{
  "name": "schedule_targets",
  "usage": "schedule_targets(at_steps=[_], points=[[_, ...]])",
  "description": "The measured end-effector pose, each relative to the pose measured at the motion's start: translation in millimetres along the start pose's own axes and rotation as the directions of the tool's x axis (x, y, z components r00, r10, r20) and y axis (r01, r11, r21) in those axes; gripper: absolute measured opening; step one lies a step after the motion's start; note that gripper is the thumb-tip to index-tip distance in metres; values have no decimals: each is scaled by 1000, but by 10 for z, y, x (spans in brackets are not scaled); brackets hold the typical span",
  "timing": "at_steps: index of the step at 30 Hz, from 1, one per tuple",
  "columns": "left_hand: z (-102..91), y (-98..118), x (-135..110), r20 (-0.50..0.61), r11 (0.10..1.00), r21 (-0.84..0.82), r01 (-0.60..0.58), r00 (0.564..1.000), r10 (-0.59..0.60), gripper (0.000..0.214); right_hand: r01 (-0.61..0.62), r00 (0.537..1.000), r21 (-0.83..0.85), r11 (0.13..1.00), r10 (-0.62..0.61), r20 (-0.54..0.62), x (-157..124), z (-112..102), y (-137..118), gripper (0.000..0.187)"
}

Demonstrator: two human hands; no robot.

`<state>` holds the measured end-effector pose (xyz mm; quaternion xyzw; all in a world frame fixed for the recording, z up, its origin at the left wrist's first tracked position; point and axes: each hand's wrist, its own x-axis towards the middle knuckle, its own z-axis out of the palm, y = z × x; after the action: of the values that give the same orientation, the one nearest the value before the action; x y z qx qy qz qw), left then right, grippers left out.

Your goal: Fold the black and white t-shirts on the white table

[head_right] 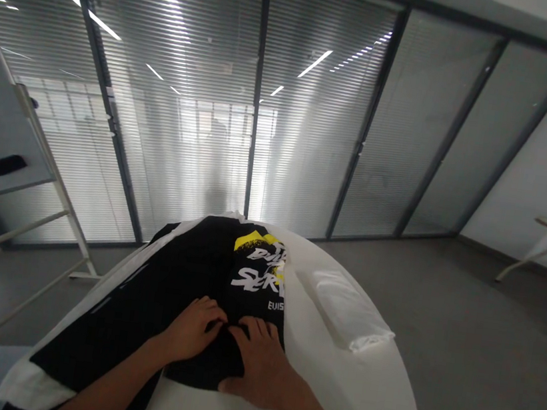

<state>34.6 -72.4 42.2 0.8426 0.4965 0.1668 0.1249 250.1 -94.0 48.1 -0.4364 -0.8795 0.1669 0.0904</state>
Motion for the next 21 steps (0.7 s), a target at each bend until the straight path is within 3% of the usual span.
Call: schedule_targets(at_steps=[5, 8, 14, 21], points=[[-50, -3, -38, 24, 998, -29, -59, 998, 60, 27, 21, 998, -3, 1000, -21, -62, 20, -47, -36, 38], [-134, 10, -80, 61, 993, -51, -106, 992, 109, 35, 42, 994, -10, 999, -43, -98, 43, -80, -30, 19], [-288, -5, -148, 203, 987, -147, -69, 974, 99, 68, 36, 978, 92, 995, -16, -207, 95, -79, -34, 20], [-267, -59, -113, 60, 986, -161, -38, 997, 48, 43, 76, 954, 277, 958, 11, -301, 107, -105, -85, 24]])
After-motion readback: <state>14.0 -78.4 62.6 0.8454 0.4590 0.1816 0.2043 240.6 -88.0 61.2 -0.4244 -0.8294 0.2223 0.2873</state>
